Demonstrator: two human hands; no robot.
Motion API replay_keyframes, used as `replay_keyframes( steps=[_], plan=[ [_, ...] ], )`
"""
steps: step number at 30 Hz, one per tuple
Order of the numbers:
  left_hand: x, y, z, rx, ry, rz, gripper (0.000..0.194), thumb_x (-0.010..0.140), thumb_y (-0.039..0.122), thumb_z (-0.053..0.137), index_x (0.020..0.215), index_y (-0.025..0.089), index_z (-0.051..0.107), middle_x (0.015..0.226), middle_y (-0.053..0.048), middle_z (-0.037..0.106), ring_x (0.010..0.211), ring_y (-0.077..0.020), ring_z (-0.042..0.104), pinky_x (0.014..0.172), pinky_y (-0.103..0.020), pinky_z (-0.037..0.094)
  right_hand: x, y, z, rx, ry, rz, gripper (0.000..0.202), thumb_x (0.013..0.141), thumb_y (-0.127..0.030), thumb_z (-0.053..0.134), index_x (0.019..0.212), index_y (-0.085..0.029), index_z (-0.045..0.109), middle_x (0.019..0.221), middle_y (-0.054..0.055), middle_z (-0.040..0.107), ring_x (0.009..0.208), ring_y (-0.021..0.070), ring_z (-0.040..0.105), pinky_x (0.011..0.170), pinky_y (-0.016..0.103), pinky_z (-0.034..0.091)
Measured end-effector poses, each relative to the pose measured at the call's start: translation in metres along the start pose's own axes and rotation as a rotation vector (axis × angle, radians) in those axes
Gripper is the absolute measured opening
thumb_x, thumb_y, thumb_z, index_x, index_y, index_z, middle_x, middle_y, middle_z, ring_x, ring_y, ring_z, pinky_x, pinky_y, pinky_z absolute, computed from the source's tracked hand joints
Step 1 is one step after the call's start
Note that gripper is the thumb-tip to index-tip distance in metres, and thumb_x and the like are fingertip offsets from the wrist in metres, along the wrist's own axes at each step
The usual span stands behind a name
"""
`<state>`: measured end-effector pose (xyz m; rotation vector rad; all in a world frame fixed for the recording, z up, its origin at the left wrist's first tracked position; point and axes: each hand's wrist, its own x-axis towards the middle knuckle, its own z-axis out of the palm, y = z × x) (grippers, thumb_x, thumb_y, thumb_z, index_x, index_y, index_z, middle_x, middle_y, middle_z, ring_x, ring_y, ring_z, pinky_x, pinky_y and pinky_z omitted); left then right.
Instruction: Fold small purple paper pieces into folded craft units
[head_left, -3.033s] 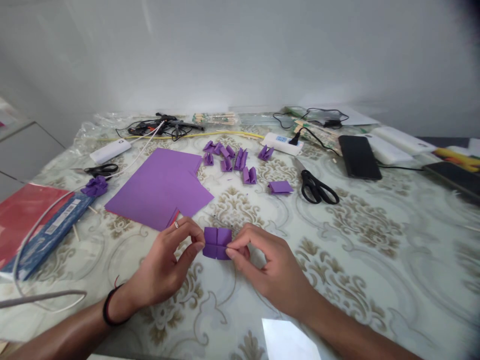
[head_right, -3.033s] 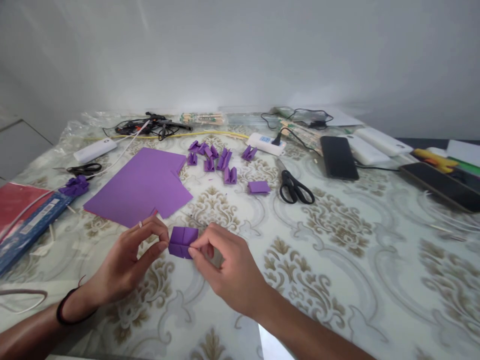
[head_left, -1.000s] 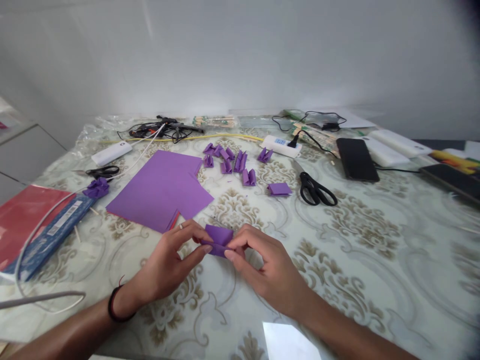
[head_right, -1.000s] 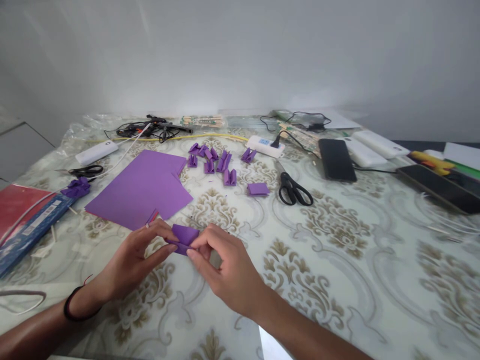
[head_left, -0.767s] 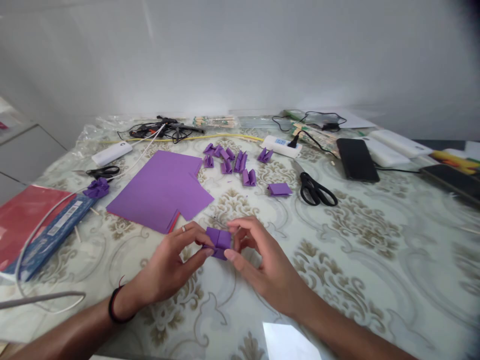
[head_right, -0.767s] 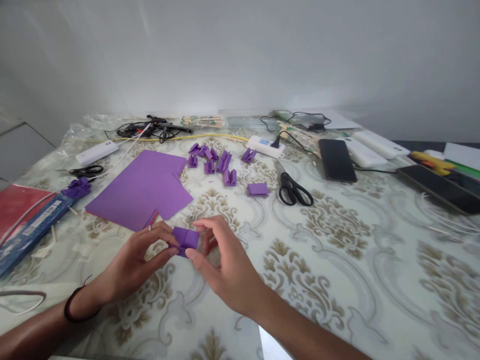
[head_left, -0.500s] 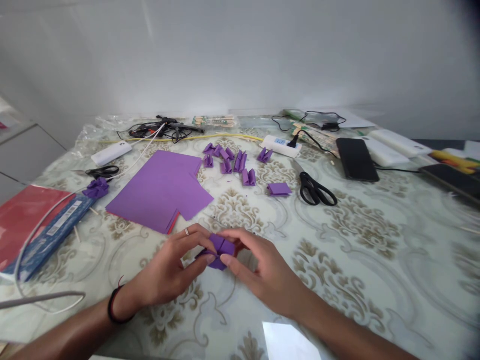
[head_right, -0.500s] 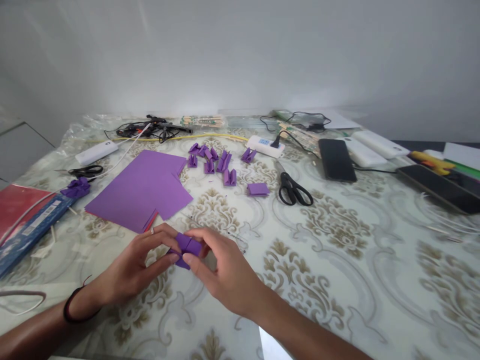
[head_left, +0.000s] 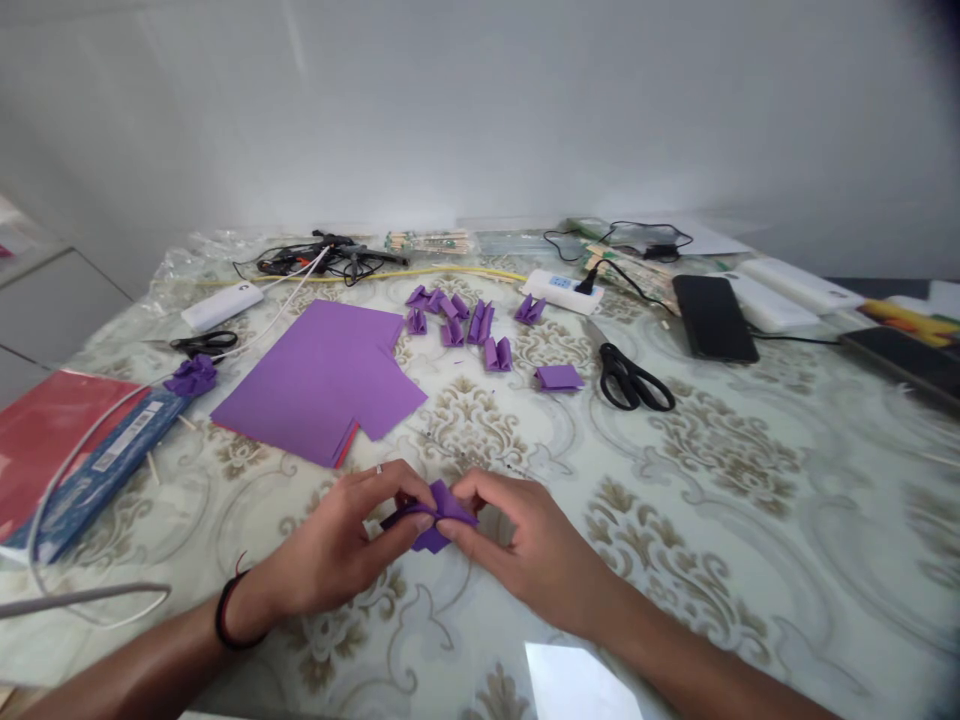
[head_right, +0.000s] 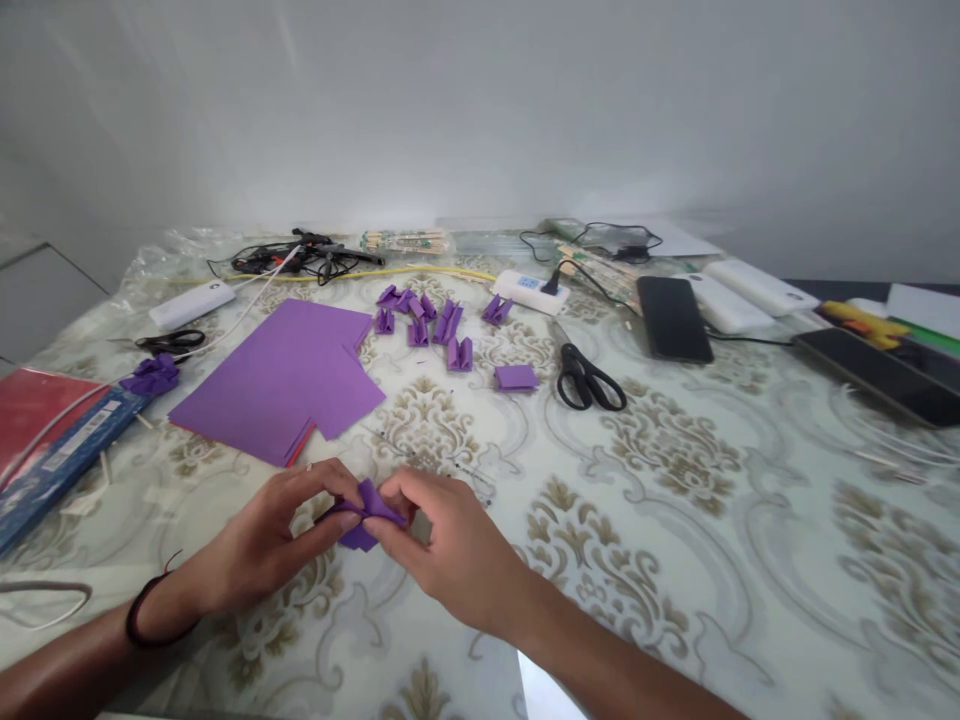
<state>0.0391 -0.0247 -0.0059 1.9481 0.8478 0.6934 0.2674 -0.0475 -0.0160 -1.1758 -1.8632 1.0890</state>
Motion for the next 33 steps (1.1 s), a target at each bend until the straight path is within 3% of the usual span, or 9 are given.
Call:
replay_keyframes(
  steps=[13, 17, 21, 26, 33],
  plan=[
    [-0.002, 0.001, 0.003, -0.057, 0.021, -0.042, 0.011, 0.102, 0.023, 0.065, 0.111, 0.023, 0.060, 0.099, -0.002, 0.068, 0.088, -0.0167, 0.064, 0.081, -0.030, 0.054, -0.002, -0.001, 0.000, 0.016, -0.005, 0.032, 0.013, 0.101, -0.027, 0.060, 0.088, -0.022, 0.059, 0.075, -0.003, 0.057, 0.066, 0.0139, 0.052, 0.052, 0.022, 0.035],
    [-0.002, -0.002, 0.004, -0.080, 0.035, -0.054, 0.025, 0.102, 0.024, 0.067, 0.124, 0.026, 0.055, 0.105, -0.002, 0.067, 0.093, -0.0171, 0.064, 0.086, -0.031, 0.054, -0.003, -0.001, 0.000, 0.038, -0.012, 0.069, 0.014, 0.104, -0.030, 0.054, 0.092, -0.023, 0.057, 0.074, -0.002, 0.058, 0.064, 0.0146, 0.051, 0.048, 0.022, 0.033],
    [-0.004, -0.008, 0.004, -0.071, 0.048, -0.088, 0.036, 0.101, 0.023, 0.068, 0.133, 0.029, 0.051, 0.096, 0.001, 0.065, 0.088, -0.0164, 0.061, 0.084, -0.030, 0.053, -0.003, -0.001, -0.001, 0.049, -0.003, 0.068, 0.015, 0.104, -0.030, 0.054, 0.091, -0.023, 0.055, 0.074, -0.002, 0.058, 0.064, 0.0147, 0.051, 0.049, 0.023, 0.034],
    [-0.003, -0.009, 0.005, -0.071, 0.055, -0.102, 0.032, 0.099, 0.024, 0.069, 0.128, 0.027, 0.056, 0.095, 0.001, 0.067, 0.088, -0.0169, 0.063, 0.083, -0.030, 0.053, -0.002, -0.001, -0.001, 0.043, 0.004, 0.043, 0.012, 0.102, -0.028, 0.057, 0.091, -0.023, 0.056, 0.078, -0.002, 0.061, 0.069, 0.0150, 0.056, 0.056, 0.024, 0.040],
    [0.001, 0.001, 0.003, -0.095, 0.046, -0.092, 0.010, 0.098, 0.019, 0.066, 0.107, 0.022, 0.063, 0.096, 0.000, 0.070, 0.087, -0.0161, 0.066, 0.080, -0.028, 0.054, -0.002, 0.001, 0.000, 0.009, 0.033, -0.008, 0.011, 0.099, -0.025, 0.058, 0.089, -0.023, 0.055, 0.077, -0.003, 0.059, 0.071, 0.0146, 0.056, 0.066, 0.025, 0.044]
  ],
)
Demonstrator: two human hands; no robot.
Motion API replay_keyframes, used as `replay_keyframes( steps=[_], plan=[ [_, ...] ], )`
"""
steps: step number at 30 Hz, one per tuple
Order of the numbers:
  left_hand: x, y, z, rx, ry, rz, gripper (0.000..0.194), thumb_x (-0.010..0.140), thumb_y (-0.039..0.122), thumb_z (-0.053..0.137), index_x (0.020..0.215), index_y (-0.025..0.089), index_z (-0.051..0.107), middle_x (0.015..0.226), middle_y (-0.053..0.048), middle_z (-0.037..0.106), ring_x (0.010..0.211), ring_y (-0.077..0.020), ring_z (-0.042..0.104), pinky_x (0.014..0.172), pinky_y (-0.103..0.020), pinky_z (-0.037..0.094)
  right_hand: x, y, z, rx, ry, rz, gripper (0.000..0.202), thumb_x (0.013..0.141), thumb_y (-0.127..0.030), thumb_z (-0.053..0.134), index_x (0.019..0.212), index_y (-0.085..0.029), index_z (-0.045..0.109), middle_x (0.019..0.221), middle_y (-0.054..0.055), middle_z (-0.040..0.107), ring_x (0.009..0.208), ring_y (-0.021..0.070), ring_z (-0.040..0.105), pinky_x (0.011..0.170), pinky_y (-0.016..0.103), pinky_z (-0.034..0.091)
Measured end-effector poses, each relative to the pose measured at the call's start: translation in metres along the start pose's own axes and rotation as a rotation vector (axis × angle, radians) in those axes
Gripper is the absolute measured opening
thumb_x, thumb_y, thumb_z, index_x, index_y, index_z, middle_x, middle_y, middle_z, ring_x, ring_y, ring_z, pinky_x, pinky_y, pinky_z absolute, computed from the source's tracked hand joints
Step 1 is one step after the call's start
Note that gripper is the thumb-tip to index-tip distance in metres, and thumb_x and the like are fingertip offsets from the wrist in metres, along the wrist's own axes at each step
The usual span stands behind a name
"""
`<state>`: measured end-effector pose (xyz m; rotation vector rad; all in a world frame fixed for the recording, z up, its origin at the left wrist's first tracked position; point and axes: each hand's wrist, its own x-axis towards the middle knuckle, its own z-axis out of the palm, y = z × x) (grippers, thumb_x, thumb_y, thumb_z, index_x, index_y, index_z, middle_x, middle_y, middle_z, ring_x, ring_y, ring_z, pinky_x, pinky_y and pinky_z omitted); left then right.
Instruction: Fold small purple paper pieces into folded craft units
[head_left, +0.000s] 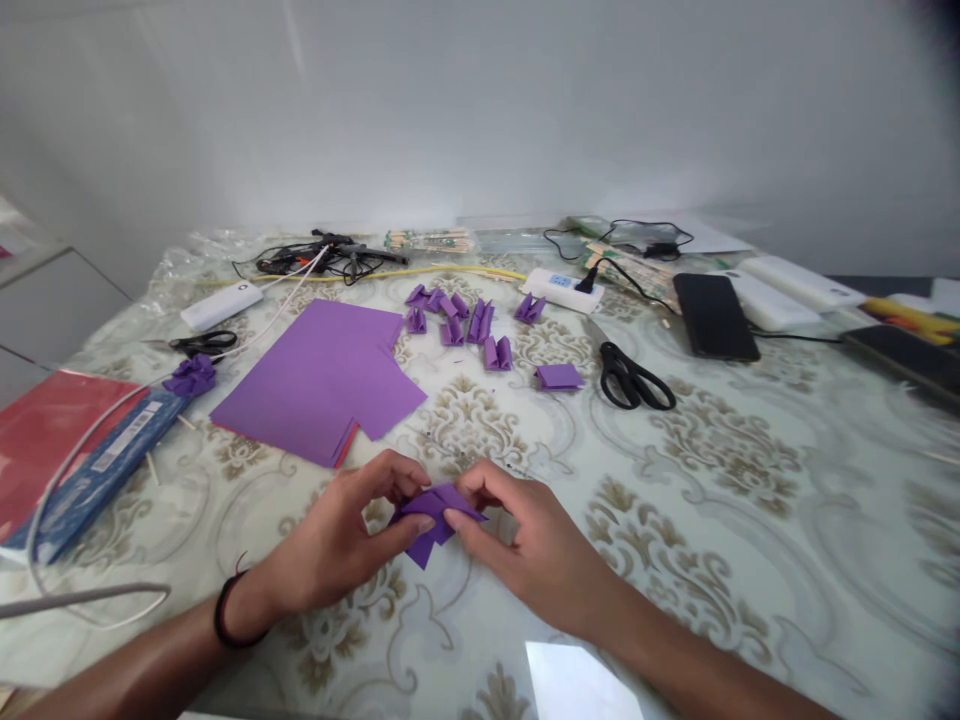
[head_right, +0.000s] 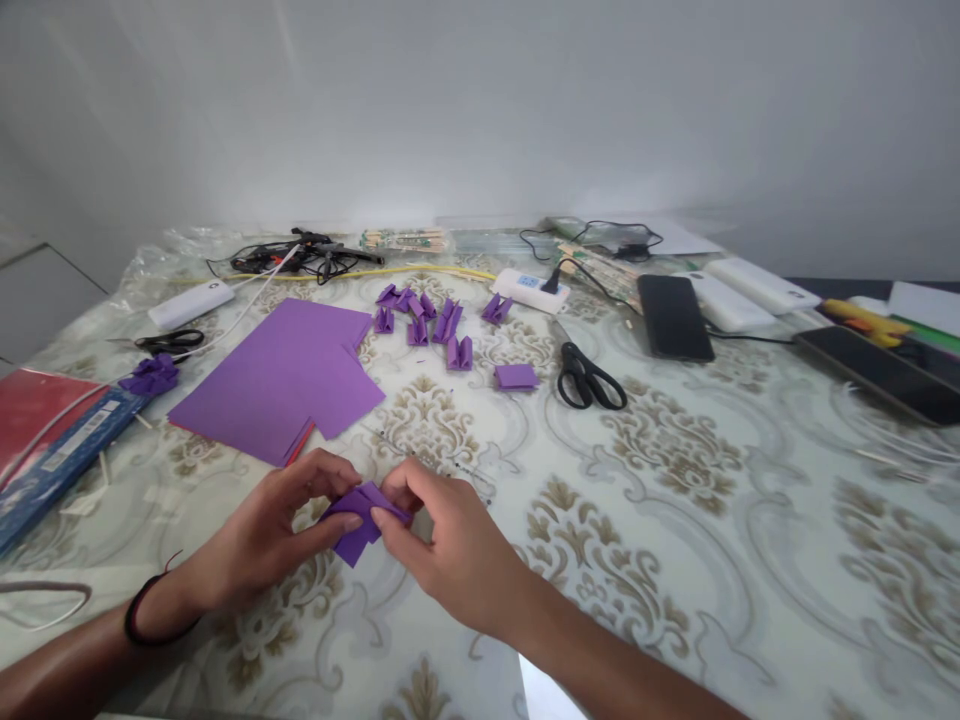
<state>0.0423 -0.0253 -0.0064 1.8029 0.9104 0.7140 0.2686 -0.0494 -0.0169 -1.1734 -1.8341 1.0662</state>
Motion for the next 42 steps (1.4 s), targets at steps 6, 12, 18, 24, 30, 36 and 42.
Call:
replay_keyframes(
  steps=[6, 12, 18, 24, 30, 36, 42],
  plan=[
    [0.0002, -0.0040, -0.0006, 0.020, 0.027, 0.011, 0.013, 0.097, 0.020, 0.069, 0.108, 0.022, 0.063, 0.099, -0.002, 0.070, 0.090, -0.0172, 0.066, 0.082, -0.029, 0.055, 0.0001, -0.0029, -0.0007, 0.025, -0.005, 0.032, 0.010, 0.098, -0.024, 0.057, 0.089, -0.023, 0.054, 0.075, -0.003, 0.059, 0.067, 0.0143, 0.056, 0.056, 0.023, 0.039],
    [0.0009, -0.0031, -0.0004, 0.025, 0.036, 0.016, 0.010, 0.096, 0.021, 0.068, 0.105, 0.022, 0.063, 0.095, -0.001, 0.071, 0.088, -0.0179, 0.067, 0.080, -0.029, 0.055, 0.0005, -0.0019, -0.0003, 0.013, 0.000, 0.018, 0.011, 0.099, -0.023, 0.058, 0.089, -0.023, 0.054, 0.075, -0.003, 0.057, 0.067, 0.0141, 0.055, 0.059, 0.024, 0.040],
    [0.0024, -0.0003, -0.0021, 0.074, 0.020, -0.006, 0.004, 0.096, 0.021, 0.069, 0.096, 0.021, 0.065, 0.090, 0.000, 0.070, 0.082, -0.0163, 0.065, 0.076, -0.027, 0.052, 0.0003, -0.0010, -0.0006, 0.020, 0.010, 0.006, 0.012, 0.098, -0.022, 0.058, 0.088, -0.024, 0.053, 0.074, -0.004, 0.057, 0.066, 0.0136, 0.055, 0.061, 0.024, 0.041],
    [0.0012, 0.0016, -0.0039, 0.131, -0.033, -0.070, 0.008, 0.099, 0.026, 0.066, 0.094, 0.020, 0.066, 0.086, 0.001, 0.069, 0.079, -0.0162, 0.062, 0.074, -0.028, 0.048, 0.0001, -0.0003, -0.0005, 0.025, 0.018, -0.016, 0.012, 0.098, -0.021, 0.059, 0.088, -0.024, 0.053, 0.074, -0.005, 0.058, 0.068, 0.0134, 0.056, 0.064, 0.025, 0.042],
    [0.0040, 0.0011, -0.0037, 0.185, -0.112, -0.060, 0.020, 0.104, 0.027, 0.060, 0.087, 0.018, 0.066, 0.085, 0.000, 0.064, 0.079, -0.0160, 0.059, 0.075, -0.030, 0.044, 0.0013, -0.0013, 0.0000, 0.022, 0.016, -0.029, 0.012, 0.098, -0.020, 0.057, 0.087, -0.024, 0.053, 0.075, -0.004, 0.060, 0.069, 0.0141, 0.057, 0.065, 0.026, 0.044],
    [0.0042, -0.0026, -0.0027, 0.230, -0.098, -0.098, 0.029, 0.105, 0.033, 0.059, 0.080, 0.018, 0.061, 0.077, 0.002, 0.058, 0.071, -0.0144, 0.054, 0.067, -0.027, 0.040, 0.0016, -0.0021, 0.0001, 0.026, 0.018, -0.039, 0.012, 0.097, -0.020, 0.058, 0.087, -0.024, 0.053, 0.076, -0.003, 0.061, 0.069, 0.0143, 0.058, 0.066, 0.026, 0.046],
    [0.0036, -0.0025, -0.0026, 0.239, -0.093, -0.094, 0.032, 0.105, 0.034, 0.059, 0.076, 0.018, 0.059, 0.072, 0.003, 0.056, 0.068, -0.0133, 0.051, 0.064, -0.026, 0.039, 0.0005, -0.0012, 0.0002, 0.013, 0.024, -0.051, 0.012, 0.097, -0.018, 0.059, 0.088, -0.024, 0.054, 0.077, -0.004, 0.060, 0.070, 0.0142, 0.059, 0.068, 0.026, 0.046]
  ],
)
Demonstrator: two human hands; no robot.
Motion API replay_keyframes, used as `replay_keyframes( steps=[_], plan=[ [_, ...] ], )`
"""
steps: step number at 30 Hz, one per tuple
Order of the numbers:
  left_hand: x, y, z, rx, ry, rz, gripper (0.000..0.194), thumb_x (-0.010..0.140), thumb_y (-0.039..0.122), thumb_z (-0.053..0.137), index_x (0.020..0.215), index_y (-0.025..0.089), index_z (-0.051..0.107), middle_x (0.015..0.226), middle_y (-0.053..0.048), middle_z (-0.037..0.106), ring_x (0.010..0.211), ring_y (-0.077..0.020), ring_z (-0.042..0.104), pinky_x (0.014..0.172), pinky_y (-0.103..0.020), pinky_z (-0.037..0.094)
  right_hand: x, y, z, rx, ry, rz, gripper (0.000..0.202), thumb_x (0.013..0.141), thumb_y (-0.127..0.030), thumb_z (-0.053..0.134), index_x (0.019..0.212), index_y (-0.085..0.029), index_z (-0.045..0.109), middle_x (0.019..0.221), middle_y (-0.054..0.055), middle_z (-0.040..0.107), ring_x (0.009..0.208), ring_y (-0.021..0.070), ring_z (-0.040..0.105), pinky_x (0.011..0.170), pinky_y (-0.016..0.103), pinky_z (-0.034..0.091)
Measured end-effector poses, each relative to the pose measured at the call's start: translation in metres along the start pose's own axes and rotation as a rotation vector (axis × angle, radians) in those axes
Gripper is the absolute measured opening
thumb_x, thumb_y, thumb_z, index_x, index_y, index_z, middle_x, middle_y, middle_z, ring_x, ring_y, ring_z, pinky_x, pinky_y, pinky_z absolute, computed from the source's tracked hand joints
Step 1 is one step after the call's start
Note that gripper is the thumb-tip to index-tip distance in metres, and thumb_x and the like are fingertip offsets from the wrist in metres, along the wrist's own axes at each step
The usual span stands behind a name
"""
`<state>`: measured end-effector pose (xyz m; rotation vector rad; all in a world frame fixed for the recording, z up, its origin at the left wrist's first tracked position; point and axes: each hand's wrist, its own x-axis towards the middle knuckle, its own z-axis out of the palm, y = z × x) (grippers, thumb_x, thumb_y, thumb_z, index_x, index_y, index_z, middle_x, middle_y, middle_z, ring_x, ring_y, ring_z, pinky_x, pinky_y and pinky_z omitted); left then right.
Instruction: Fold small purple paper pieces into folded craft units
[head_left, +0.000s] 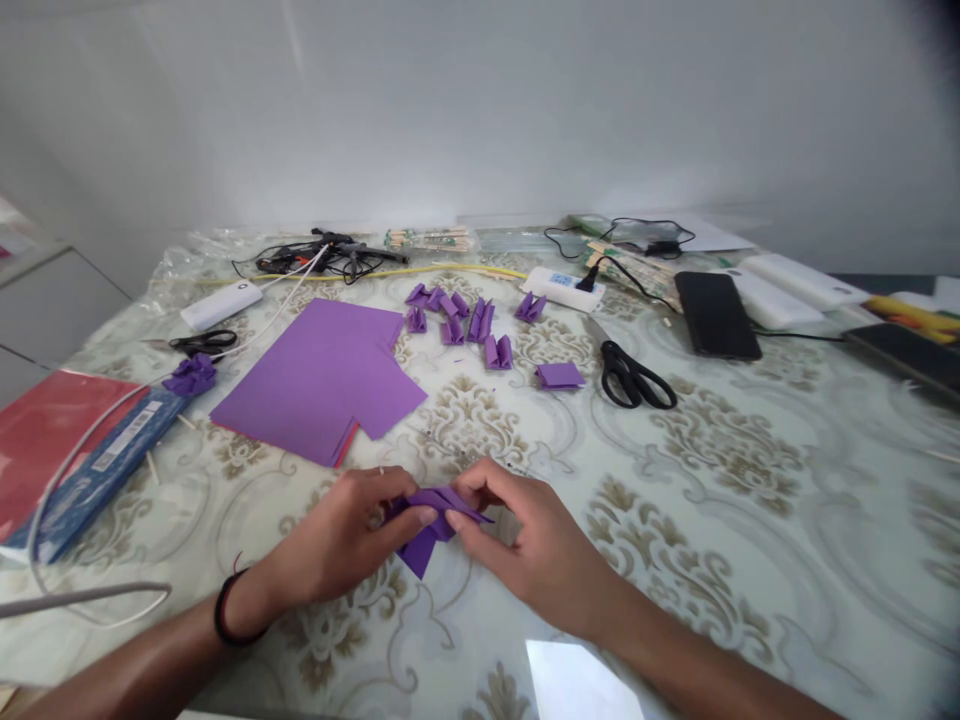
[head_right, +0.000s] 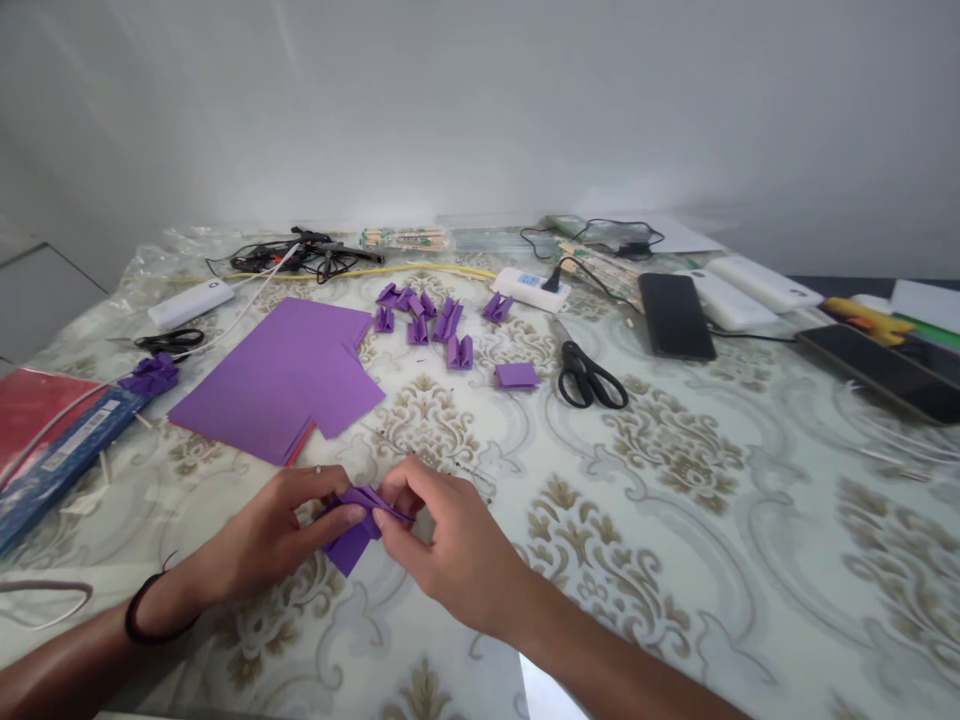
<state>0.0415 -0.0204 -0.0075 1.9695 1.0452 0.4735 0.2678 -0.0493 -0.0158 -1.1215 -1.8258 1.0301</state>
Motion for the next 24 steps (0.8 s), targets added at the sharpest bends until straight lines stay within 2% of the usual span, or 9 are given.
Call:
replay_keyframes(
  steps=[4, 10, 14, 24],
  plan=[
    [-0.0003, 0.0008, -0.0002, -0.017, -0.009, -0.010, 0.033, 0.105, 0.033, 0.060, 0.076, 0.018, 0.060, 0.071, 0.003, 0.056, 0.067, -0.0127, 0.051, 0.064, -0.025, 0.038, 0.0003, 0.0002, 0.0001, -0.008, -0.001, 0.000, 0.009, 0.097, -0.019, 0.060, 0.090, -0.024, 0.056, 0.077, -0.004, 0.061, 0.071, 0.0147, 0.060, 0.069, 0.026, 0.047],
    [-0.0001, 0.0012, -0.0012, -0.076, 0.018, 0.041, 0.023, 0.103, 0.028, 0.065, 0.082, 0.019, 0.067, 0.077, 0.002, 0.063, 0.072, -0.0134, 0.057, 0.069, -0.025, 0.042, 0.0009, -0.0008, 0.0001, -0.027, -0.021, 0.017, 0.004, 0.099, -0.021, 0.060, 0.096, -0.023, 0.061, 0.080, -0.002, 0.067, 0.073, 0.0161, 0.063, 0.069, 0.027, 0.047],
    [0.0005, -0.0005, -0.0012, -0.105, 0.050, 0.060, 0.018, 0.100, 0.029, 0.071, 0.085, 0.019, 0.070, 0.078, 0.002, 0.064, 0.072, -0.0139, 0.058, 0.070, -0.026, 0.042, 0.0007, -0.0025, -0.0005, -0.070, -0.023, 0.014, 0.007, 0.098, -0.021, 0.059, 0.092, -0.022, 0.061, 0.080, -0.001, 0.066, 0.072, 0.0166, 0.061, 0.068, 0.028, 0.046],
    [-0.0005, -0.0005, -0.0007, -0.142, 0.050, 0.126, 0.015, 0.100, 0.027, 0.073, 0.088, 0.020, 0.072, 0.078, 0.002, 0.061, 0.073, -0.0135, 0.057, 0.070, -0.025, 0.043, 0.0017, -0.0001, -0.0008, -0.022, -0.025, -0.090, 0.011, 0.099, -0.017, 0.058, 0.094, -0.021, 0.066, 0.084, 0.001, 0.064, 0.078, 0.0176, 0.062, 0.072, 0.030, 0.049]
  ],
)
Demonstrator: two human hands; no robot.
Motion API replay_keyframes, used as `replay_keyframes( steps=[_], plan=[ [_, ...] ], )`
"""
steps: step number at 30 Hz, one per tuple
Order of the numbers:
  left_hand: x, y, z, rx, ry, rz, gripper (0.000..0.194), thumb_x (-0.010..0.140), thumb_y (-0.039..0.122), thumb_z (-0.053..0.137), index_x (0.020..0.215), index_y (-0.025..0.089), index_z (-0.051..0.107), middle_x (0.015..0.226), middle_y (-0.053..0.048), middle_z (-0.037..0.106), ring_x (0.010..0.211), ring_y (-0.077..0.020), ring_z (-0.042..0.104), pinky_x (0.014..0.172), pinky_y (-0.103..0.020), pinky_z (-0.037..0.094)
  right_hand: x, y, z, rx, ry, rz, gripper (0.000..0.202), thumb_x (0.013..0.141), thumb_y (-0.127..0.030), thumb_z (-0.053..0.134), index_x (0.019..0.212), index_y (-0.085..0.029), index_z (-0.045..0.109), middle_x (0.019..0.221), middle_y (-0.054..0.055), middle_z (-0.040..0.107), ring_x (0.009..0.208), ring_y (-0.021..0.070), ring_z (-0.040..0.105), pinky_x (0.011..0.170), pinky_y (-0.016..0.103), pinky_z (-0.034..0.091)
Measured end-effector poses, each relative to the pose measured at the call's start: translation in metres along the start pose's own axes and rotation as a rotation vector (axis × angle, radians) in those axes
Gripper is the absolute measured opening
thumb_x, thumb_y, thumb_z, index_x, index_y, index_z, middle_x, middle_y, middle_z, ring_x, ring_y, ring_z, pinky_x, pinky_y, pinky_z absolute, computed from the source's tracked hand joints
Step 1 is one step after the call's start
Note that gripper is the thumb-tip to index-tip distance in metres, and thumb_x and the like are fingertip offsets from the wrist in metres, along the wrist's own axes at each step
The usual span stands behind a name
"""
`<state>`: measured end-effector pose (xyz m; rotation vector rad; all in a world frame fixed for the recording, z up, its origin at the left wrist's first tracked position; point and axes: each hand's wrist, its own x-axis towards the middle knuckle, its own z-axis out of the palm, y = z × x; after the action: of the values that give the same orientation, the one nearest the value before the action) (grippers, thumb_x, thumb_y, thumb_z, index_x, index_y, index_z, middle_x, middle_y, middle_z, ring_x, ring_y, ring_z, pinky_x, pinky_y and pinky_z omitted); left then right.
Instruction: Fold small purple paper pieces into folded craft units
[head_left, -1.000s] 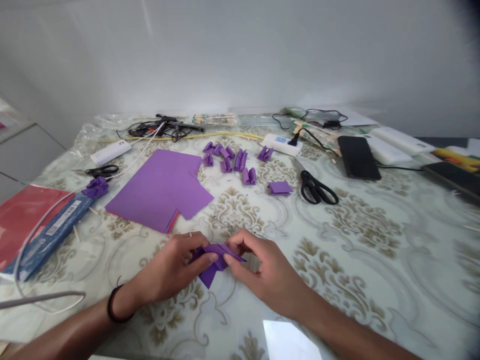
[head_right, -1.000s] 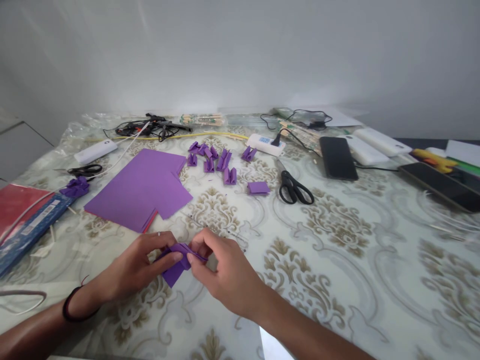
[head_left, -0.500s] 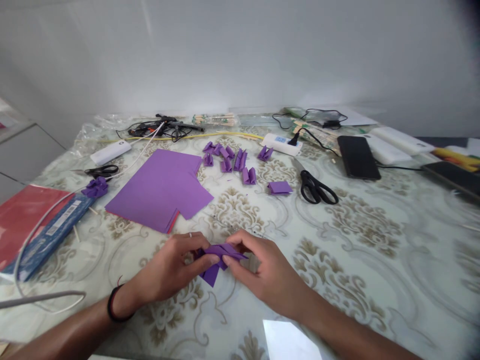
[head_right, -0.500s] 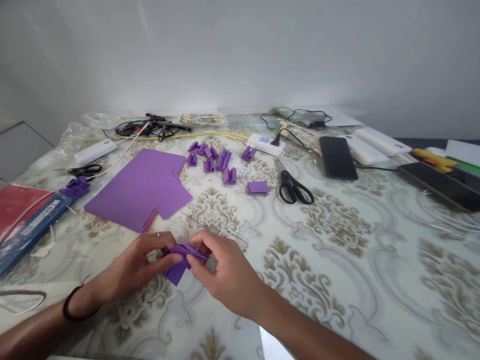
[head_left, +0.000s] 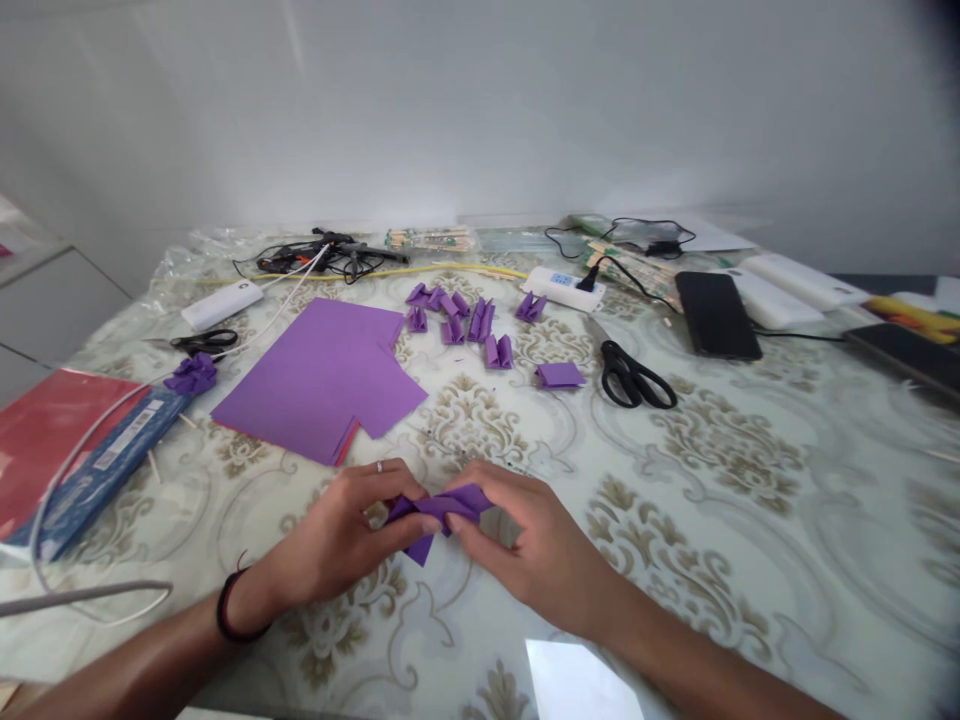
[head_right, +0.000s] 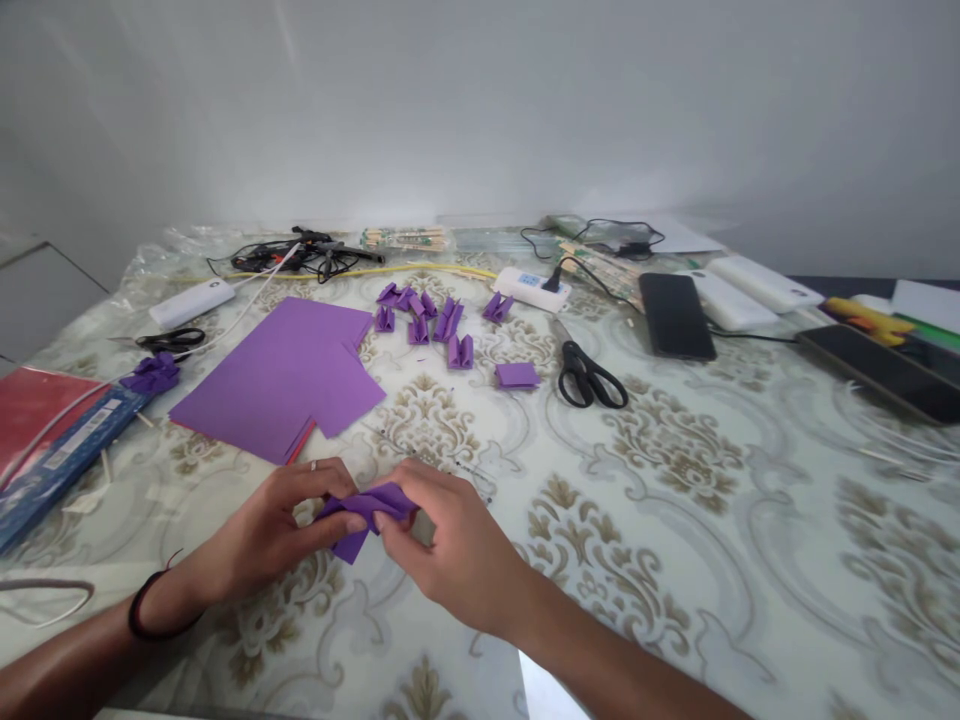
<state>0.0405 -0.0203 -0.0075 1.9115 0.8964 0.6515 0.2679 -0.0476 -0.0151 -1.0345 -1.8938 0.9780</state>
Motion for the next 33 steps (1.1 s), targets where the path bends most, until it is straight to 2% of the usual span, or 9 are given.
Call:
replay_keyframes(
  steps=[5, 12, 21, 24, 26, 29, 33],
  plan=[
    [0.0003, -0.0021, 0.0001, 0.008, 0.011, 0.016, 0.009, 0.100, 0.024, 0.073, 0.091, 0.020, 0.073, 0.081, 0.001, 0.064, 0.075, -0.0139, 0.059, 0.071, -0.025, 0.044, -0.0004, 0.0008, 0.0007, 0.043, -0.010, -0.029, 0.010, 0.099, -0.015, 0.060, 0.099, -0.021, 0.069, 0.087, 0.002, 0.066, 0.079, 0.0178, 0.062, 0.074, 0.031, 0.050],
    [-0.0010, -0.0032, -0.0001, 0.047, 0.056, 0.039, 0.004, 0.097, 0.019, 0.075, 0.096, 0.021, 0.072, 0.081, 0.003, 0.065, 0.073, -0.0125, 0.058, 0.070, -0.024, 0.044, -0.0004, 0.0006, 0.0014, 0.041, -0.009, -0.038, 0.011, 0.098, -0.013, 0.061, 0.095, -0.021, 0.069, 0.085, 0.001, 0.064, 0.078, 0.0173, 0.061, 0.072, 0.030, 0.049],
    [-0.0027, -0.0003, 0.0004, 0.073, 0.065, 0.013, 0.022, 0.091, 0.006, 0.062, 0.105, 0.023, 0.068, 0.089, 0.002, 0.066, 0.078, -0.0139, 0.059, 0.074, -0.026, 0.047, -0.0011, 0.0033, 0.0018, 0.046, 0.020, -0.067, 0.011, 0.098, -0.013, 0.062, 0.099, -0.020, 0.070, 0.086, 0.002, 0.065, 0.077, 0.0169, 0.062, 0.072, 0.030, 0.050],
    [-0.0015, -0.0021, 0.0018, 0.089, 0.131, -0.010, 0.016, 0.091, 0.010, 0.061, 0.102, 0.021, 0.063, 0.084, 0.003, 0.062, 0.074, -0.0139, 0.058, 0.070, -0.026, 0.046, -0.0017, 0.0036, 0.0022, 0.048, 0.009, -0.058, 0.011, 0.098, -0.013, 0.061, 0.099, -0.020, 0.070, 0.086, 0.002, 0.064, 0.077, 0.0171, 0.062, 0.071, 0.030, 0.049],
    [-0.0004, -0.0028, 0.0028, 0.099, 0.179, -0.039, 0.008, 0.092, 0.015, 0.062, 0.094, 0.021, 0.057, 0.075, 0.005, 0.055, 0.067, -0.0129, 0.053, 0.065, -0.025, 0.044, -0.0019, 0.0040, 0.0027, 0.051, 0.002, -0.052, 0.012, 0.099, -0.013, 0.061, 0.099, -0.020, 0.070, 0.087, 0.002, 0.064, 0.078, 0.0172, 0.062, 0.071, 0.030, 0.049],
    [0.0001, -0.0031, 0.0037, 0.116, 0.237, -0.080, 0.020, 0.092, 0.020, 0.065, 0.083, 0.023, 0.047, 0.069, 0.008, 0.046, 0.060, -0.0115, 0.047, 0.061, -0.025, 0.040, -0.0015, 0.0045, 0.0033, 0.060, -0.006, -0.055, 0.012, 0.100, -0.013, 0.060, 0.099, -0.020, 0.070, 0.088, 0.002, 0.064, 0.079, 0.0172, 0.063, 0.071, 0.030, 0.050],
    [-0.0010, -0.0025, 0.0038, 0.094, 0.231, -0.091, 0.020, 0.094, 0.024, 0.067, 0.088, 0.023, 0.048, 0.069, 0.008, 0.047, 0.061, -0.0118, 0.048, 0.062, -0.026, 0.042, -0.0011, 0.0039, 0.0029, 0.058, 0.000, -0.064, 0.013, 0.100, -0.013, 0.060, 0.097, -0.020, 0.071, 0.087, 0.002, 0.064, 0.078, 0.0169, 0.062, 0.070, 0.029, 0.050]
  ],
)
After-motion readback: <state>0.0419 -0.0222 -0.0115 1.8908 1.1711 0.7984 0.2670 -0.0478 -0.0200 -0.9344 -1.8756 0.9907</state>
